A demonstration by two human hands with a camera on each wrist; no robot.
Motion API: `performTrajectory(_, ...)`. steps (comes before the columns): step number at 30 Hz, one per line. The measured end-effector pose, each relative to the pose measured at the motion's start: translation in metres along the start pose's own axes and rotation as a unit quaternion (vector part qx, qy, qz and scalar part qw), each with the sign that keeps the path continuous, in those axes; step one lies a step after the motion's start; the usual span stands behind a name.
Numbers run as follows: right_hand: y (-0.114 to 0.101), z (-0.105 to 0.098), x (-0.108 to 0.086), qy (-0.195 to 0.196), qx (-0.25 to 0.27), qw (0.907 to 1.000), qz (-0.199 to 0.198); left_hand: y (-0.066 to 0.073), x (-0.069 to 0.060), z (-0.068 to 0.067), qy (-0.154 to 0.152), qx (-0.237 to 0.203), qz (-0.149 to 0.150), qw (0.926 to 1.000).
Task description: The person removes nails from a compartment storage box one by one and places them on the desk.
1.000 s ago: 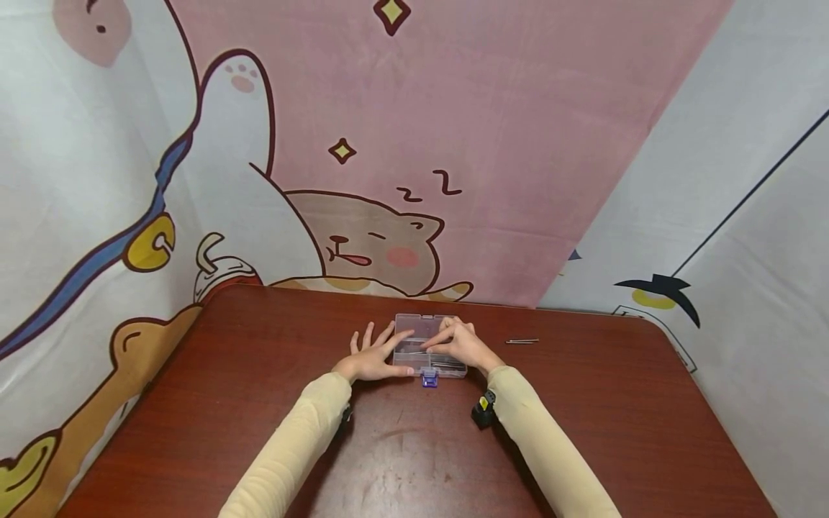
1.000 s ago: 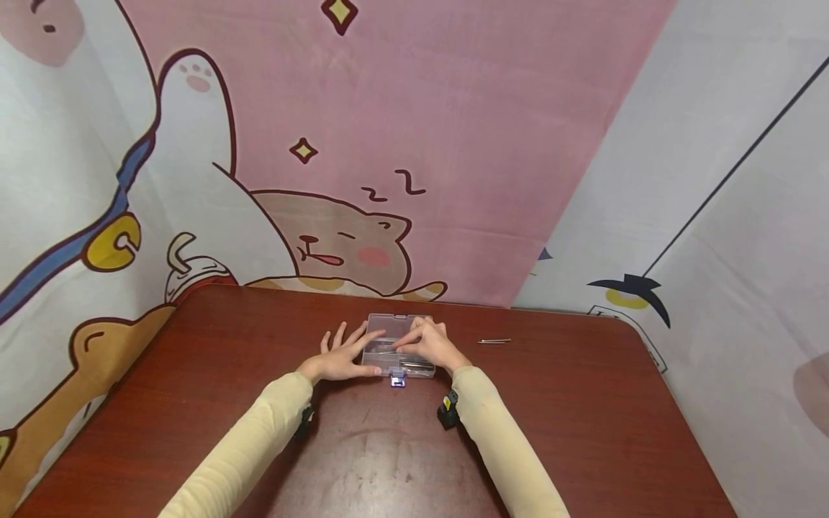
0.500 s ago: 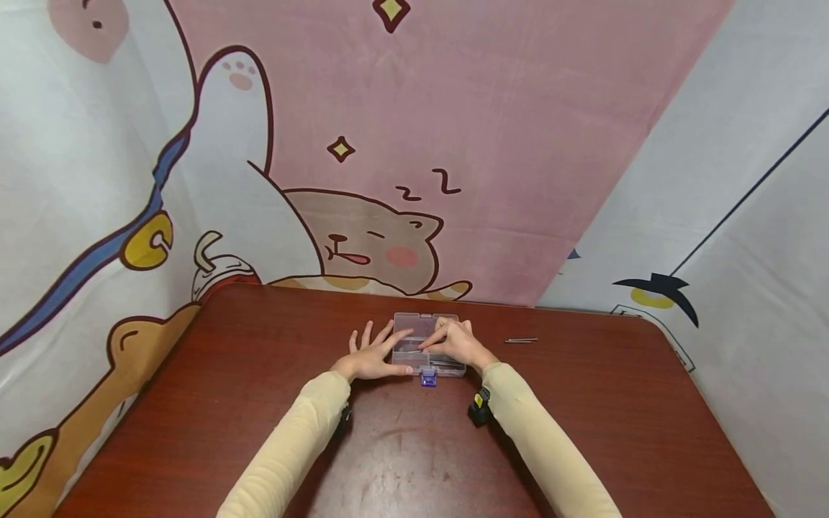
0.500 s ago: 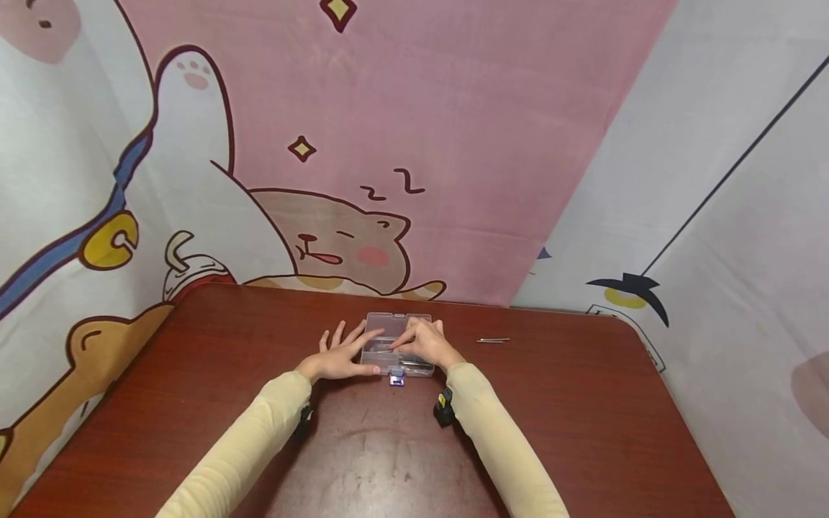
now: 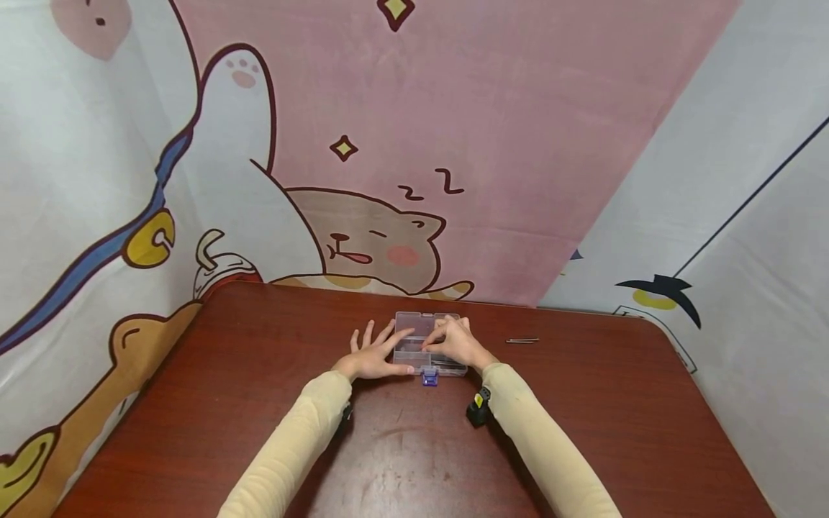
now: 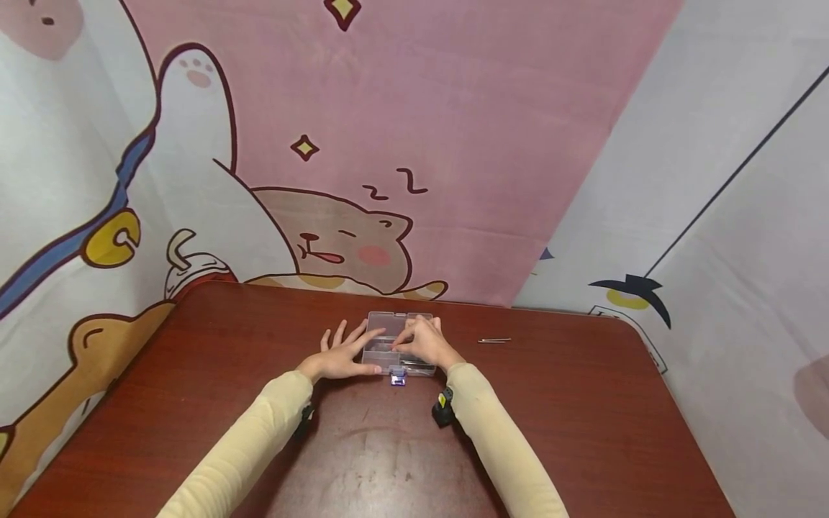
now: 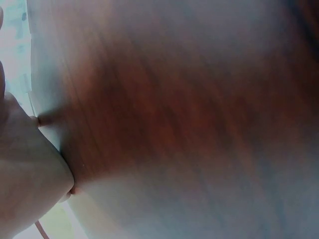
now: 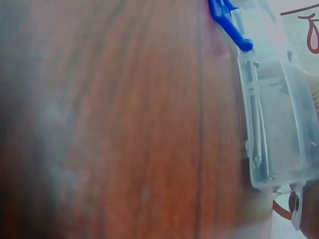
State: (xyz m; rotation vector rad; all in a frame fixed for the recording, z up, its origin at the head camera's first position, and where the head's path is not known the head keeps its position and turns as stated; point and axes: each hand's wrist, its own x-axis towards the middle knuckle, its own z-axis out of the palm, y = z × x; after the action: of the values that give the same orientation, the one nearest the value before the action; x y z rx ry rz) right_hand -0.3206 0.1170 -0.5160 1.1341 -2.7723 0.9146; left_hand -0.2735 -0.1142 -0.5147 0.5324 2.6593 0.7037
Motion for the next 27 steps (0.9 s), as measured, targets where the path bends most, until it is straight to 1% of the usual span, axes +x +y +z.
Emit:
performTrajectory(7, 0.001, -0.004, 0.001, -0.017, -0.001, 0.9997, -0.018, 0.007, -0.007, -0.007, -0.001, 0.003, 0.005, 1.0000)
performTrajectory(13, -0.001, -0.005, 0.008, -0.017, -0.049, 0.9975, -0.048, 0.008, -0.008, -0.011, 0.003, 0.007, -0.003, 1.0000)
performTrajectory(16, -0.001, -0.004, 0.010, -0.017, -0.061, 0.9964, -0.056, 0.008, -0.008, -0.011, 0.002, 0.010, -0.001, 0.9999)
performTrajectory(20, -0.001, -0.004, 0.010, -0.027, -0.047, 0.9970, -0.054, 0.009, -0.008, -0.011, 0.000, 0.013, -0.002, 0.9999)
performTrajectory(23, -0.001, -0.005, 0.009, -0.040, -0.025, 0.9977, -0.049, 0.009, -0.009, -0.011, 0.001, 0.010, -0.004, 0.9999)
performTrajectory(27, -0.001, -0.008, 0.005, -0.058, 0.003, 0.9974, -0.043, 0.009, -0.008, -0.008, -0.001, 0.008, 0.003, 1.0000)
